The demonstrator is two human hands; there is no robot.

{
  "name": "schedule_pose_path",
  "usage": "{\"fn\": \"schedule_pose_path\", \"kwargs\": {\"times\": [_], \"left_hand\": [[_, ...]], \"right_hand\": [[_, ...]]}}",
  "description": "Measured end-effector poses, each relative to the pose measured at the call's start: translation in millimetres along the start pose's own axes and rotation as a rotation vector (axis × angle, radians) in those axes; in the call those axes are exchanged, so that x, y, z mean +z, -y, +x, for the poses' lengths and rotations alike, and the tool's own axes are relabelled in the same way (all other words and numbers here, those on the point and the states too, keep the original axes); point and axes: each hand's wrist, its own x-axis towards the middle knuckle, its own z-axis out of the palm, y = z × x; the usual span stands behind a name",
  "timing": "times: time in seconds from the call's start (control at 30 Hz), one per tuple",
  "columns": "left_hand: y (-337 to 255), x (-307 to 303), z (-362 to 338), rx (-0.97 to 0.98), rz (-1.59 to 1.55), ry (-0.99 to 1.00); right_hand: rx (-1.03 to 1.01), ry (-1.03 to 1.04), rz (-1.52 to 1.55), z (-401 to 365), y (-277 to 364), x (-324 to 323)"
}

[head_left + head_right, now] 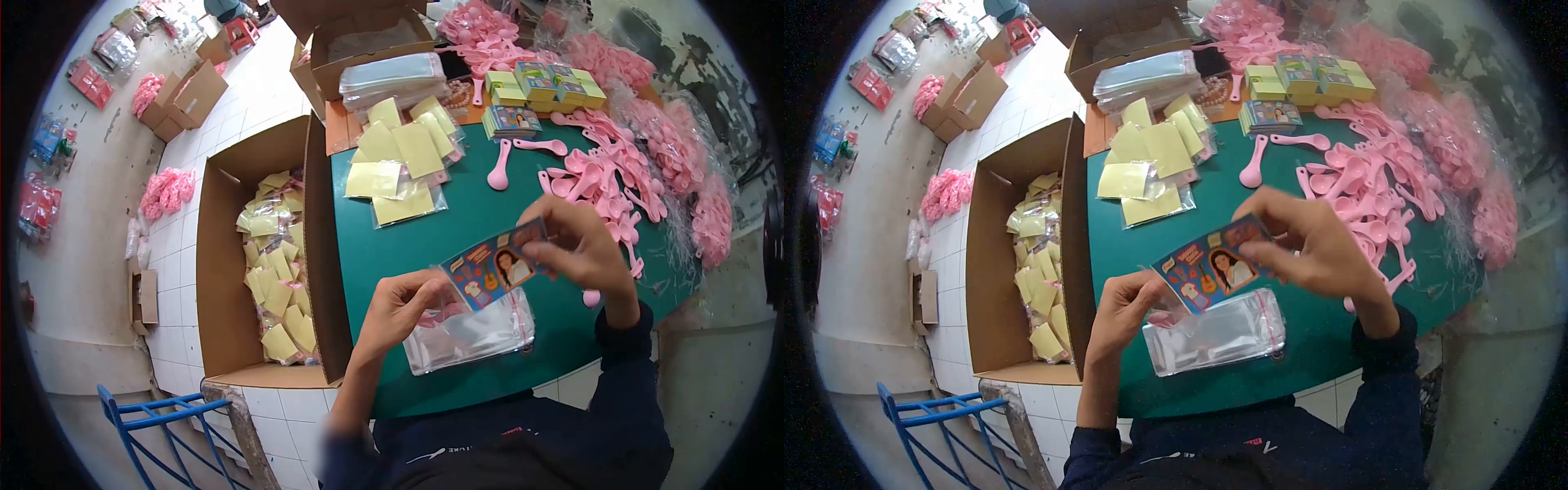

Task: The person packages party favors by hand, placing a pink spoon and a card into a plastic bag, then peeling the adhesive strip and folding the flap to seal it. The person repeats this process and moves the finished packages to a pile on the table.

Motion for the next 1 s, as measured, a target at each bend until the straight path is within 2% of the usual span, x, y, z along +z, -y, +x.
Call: {"fn": "schedule_pose_path", "kwargs": {"times": [0.17,0.27,0.4,0.5,0.63,0.7,0.73,0.77,0.87,0.9,1.0], "left_hand": [[0,14,-2,0.086,-0.001,0.019],[0,14,-4,0.094,0.067,-0.006],[-3,14,-7,0.025,0.260,0.026],[0,26,-3,0.160,0.179,0.014],[-14,32,-4,0.044,0.483,0.045],[-7,35,-3,0.042,0.582,0.010],[-3,34,-5,0.060,0.517,0.003],[3,32,-8,0.078,0.451,-0.002],[19,9,-14,0.074,0.234,0.071],[22,2,-16,0.060,0.157,0.109],[29,6,-17,0.012,-0.011,-0.047]], "right_hand": [[-0.254,-0.144,-0.363,-18,3,11],[-0.320,-0.087,-0.466,-20,9,15],[-0.266,0.022,-0.527,-20,6,23],[-0.253,0.161,-0.598,-16,-8,30],[-0.279,0.238,-0.831,-17,-30,47],[-0.264,0.302,-0.674,-14,-37,44],[-0.256,0.332,-0.595,-12,-41,41],[-0.173,0.309,-0.377,-10,-45,39],[0.093,0.084,-0.104,-16,-58,33],[0.119,0.017,-0.043,-20,-62,31],[0.118,0.047,0.028,-28,-76,32]]}}
